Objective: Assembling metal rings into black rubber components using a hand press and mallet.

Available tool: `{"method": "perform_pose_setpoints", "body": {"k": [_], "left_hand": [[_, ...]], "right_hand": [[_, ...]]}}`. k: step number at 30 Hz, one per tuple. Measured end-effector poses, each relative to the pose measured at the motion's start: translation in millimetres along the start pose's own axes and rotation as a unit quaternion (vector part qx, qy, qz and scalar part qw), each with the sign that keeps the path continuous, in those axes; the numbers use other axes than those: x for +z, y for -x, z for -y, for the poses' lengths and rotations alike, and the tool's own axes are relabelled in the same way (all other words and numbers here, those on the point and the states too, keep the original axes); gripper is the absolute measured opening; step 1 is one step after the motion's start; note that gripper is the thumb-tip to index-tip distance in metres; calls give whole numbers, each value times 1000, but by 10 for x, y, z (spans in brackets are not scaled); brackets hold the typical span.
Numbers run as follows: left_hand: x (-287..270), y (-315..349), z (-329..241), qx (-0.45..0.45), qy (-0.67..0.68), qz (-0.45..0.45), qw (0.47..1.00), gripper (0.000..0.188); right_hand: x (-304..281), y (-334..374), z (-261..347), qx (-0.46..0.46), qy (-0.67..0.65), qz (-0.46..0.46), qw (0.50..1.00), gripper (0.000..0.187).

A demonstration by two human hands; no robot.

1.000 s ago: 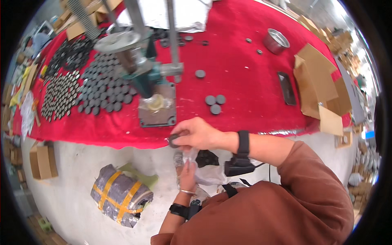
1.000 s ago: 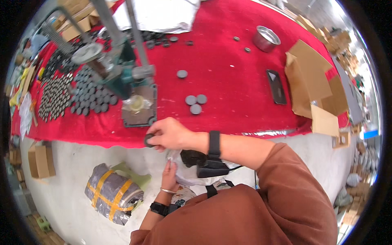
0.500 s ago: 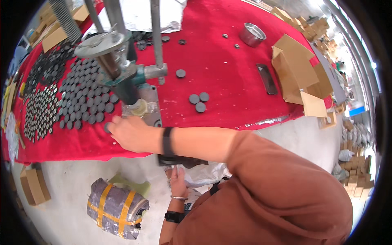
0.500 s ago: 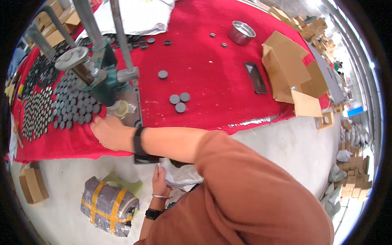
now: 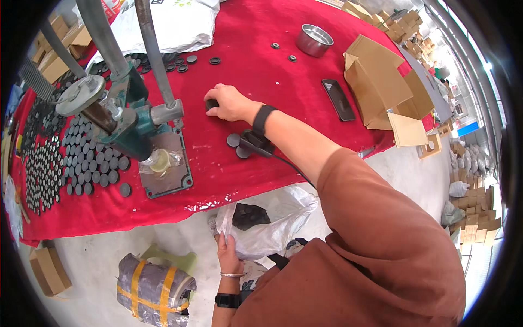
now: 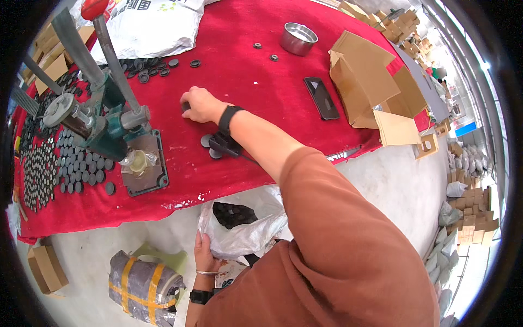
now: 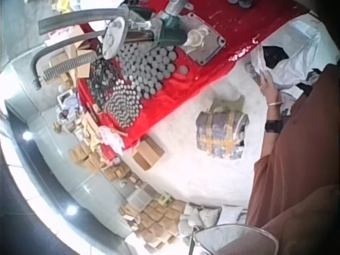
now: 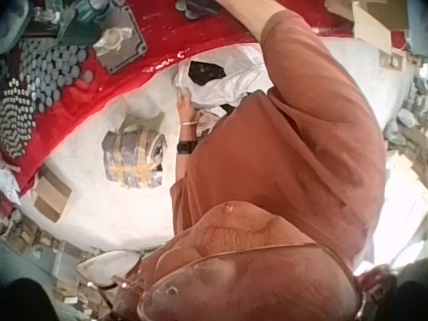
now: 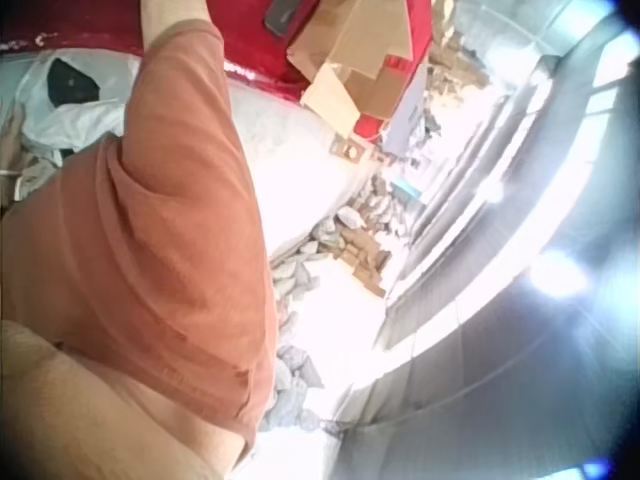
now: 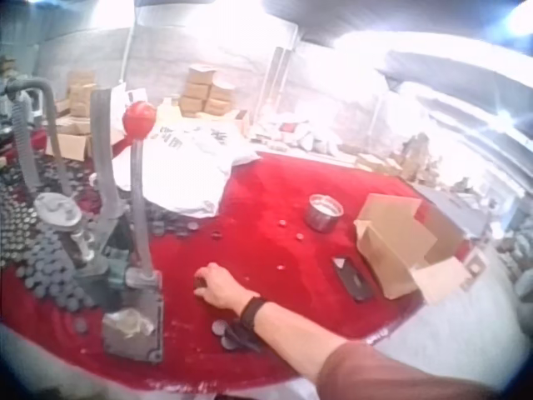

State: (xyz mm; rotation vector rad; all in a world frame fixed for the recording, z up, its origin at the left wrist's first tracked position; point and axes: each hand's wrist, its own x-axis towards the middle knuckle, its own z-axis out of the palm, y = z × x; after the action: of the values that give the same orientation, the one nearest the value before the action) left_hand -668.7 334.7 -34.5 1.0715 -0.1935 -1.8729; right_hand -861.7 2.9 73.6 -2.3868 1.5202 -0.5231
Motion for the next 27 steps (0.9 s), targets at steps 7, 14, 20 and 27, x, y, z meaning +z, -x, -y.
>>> {"method": "perform_pose_setpoints", "body": {"k": [7,14,20,27], "left_hand": [[85,20,-32,-3,-4,-1,1000,42],[176,-18,-100,-1,-47,-10,999,42],[199,-10,-48,17,-8,-20,1000,42],[209,-47,-11,20,-2,-4,1000,43]], "right_hand": [[-298,527,268,51,-330,-20,942,34],[-443,768,-18,94,-113,-34,989,30],[-477,1078,-52,86,-79,85,989,36],[-361,1064,-73,-7,55,131,990,40]]}}
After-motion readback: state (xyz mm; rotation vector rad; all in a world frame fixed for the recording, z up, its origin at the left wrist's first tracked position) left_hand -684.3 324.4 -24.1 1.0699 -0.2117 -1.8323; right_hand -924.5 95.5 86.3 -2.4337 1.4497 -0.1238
